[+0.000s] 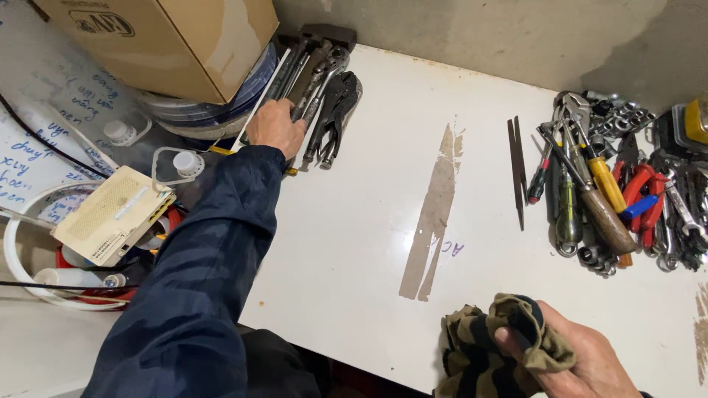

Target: The person picks up a metal file from a cluttered workbench and wipes it thoroughly with a cloth. They rotate the file to clean all sides and edges before placing it back on the table.

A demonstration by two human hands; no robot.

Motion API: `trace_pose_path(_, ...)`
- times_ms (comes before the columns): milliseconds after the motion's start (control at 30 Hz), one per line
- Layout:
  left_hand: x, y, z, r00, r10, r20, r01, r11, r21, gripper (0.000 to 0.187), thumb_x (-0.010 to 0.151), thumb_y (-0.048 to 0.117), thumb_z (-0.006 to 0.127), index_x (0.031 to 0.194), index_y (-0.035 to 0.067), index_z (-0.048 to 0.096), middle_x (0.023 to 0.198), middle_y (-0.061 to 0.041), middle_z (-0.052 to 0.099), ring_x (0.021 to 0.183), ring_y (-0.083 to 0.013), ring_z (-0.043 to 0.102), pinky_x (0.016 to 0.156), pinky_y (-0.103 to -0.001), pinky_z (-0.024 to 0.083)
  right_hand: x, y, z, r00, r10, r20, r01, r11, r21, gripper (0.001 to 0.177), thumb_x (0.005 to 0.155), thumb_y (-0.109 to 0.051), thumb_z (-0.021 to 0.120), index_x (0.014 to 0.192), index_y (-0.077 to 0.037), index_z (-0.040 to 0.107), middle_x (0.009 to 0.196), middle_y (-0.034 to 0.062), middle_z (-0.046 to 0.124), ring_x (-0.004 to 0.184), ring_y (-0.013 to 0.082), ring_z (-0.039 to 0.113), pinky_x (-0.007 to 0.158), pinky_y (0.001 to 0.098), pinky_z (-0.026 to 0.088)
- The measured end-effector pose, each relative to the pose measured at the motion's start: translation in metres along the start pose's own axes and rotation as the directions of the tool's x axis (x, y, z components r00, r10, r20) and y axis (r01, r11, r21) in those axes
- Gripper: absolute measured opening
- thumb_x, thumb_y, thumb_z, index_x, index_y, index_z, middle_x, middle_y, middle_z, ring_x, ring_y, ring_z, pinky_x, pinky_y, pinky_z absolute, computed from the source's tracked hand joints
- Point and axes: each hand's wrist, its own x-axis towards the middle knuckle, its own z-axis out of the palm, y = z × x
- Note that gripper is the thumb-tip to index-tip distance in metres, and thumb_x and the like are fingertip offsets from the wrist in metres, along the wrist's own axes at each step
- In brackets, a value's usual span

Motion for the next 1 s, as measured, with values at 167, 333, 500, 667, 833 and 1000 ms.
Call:
trace_pose_path(167,-0.003,-0.012,0.027,0.986,0.119,-0.116,-0.115,0.992,0.042,0.026,0.095,0.030,0.063,0.103,0.005,0.063,0.102,-0.019,0.061,0.082,-0.0443,0.064,0.066,-0.060,0.049,0.021,0.018,-0.025,0.984,-0.154,0.085,0.171,0.952,-0.255,0.036,0.081,0.019,0.071,0.117,0.017,0.076,0.111,0.0239,0.077,0.104,0.0332,0.069,0.102,0.0373,0.049)
trace_pose_path(333,-0.003,-0.019,0.044,0.935,0.247,-0.256,-0.216,0.966,0.143,0.029,0.092,0.032,0.074,0.099,0.006,0.064,0.093,-0.017,0.054,0.072,-0.0409,0.065,0.053,-0.057,0.050,0.011,0.012,-0.011,0.999,-0.016,0.029,0.014,0.998,0.057,0.042,0.086,0.040,0.046,0.124,0.028,0.057,0.121,0.0377,0.061,0.113,0.0497,0.058,0.108,0.0517,0.043)
trace_pose_path(500,0.001,-0.021,0.044,0.932,0.292,-0.213,-0.267,0.954,0.139,0.026,0.092,0.029,0.075,0.093,0.006,0.063,0.093,-0.017,0.056,0.067,-0.0402,0.063,0.052,-0.054,0.049,0.007,0.012,-0.013,0.988,-0.155,0.023,0.152,0.906,-0.396,0.035,0.079,0.009,0.078,0.113,0.010,0.083,0.107,0.0217,0.087,0.103,0.0291,0.076,0.103,0.0333,0.051)
trace_pose_path(667,-0.001,-0.016,0.030,0.950,0.253,-0.185,-0.228,0.963,0.144,0.031,0.090,0.034,0.078,0.097,0.005,0.068,0.095,-0.017,0.061,0.077,-0.0393,0.065,0.058,-0.055,0.051,0.009,0.015,-0.013,0.990,-0.135,0.039,0.141,0.937,-0.320,0.035,0.081,0.014,0.073,0.115,0.014,0.080,0.110,0.0254,0.085,0.104,0.0334,0.075,0.104,0.0373,0.053)
trace_pose_path(833,-0.014,-0.016,-0.001,0.971,0.186,-0.152,-0.174,0.981,0.088,0.042,0.091,0.043,0.077,0.114,0.008,0.072,0.103,-0.019,0.063,0.099,-0.0426,0.063,0.073,-0.062,0.051,0.011,0.012,-0.018,0.981,-0.187,0.044,0.184,0.850,-0.494,0.031,0.079,0.001,0.080,0.109,0.005,0.084,0.106,0.0148,0.088,0.104,0.0235,0.077,0.105,0.0298,0.053)
trace_pose_path(1000,-0.038,-0.006,-0.029,0.994,-0.028,-0.108,-0.002,0.963,-0.268,0.034,0.096,0.032,0.067,0.117,0.006,0.072,0.114,-0.016,0.064,0.093,-0.0335,0.065,0.083,-0.050,0.051,0.016,0.006,-0.029,0.962,-0.235,0.136,0.267,0.722,-0.639,0.019,0.083,-0.012,0.082,0.099,-0.005,0.088,0.089,0.0085,0.085,0.089,0.0177,0.071,0.088,0.0292,0.051)
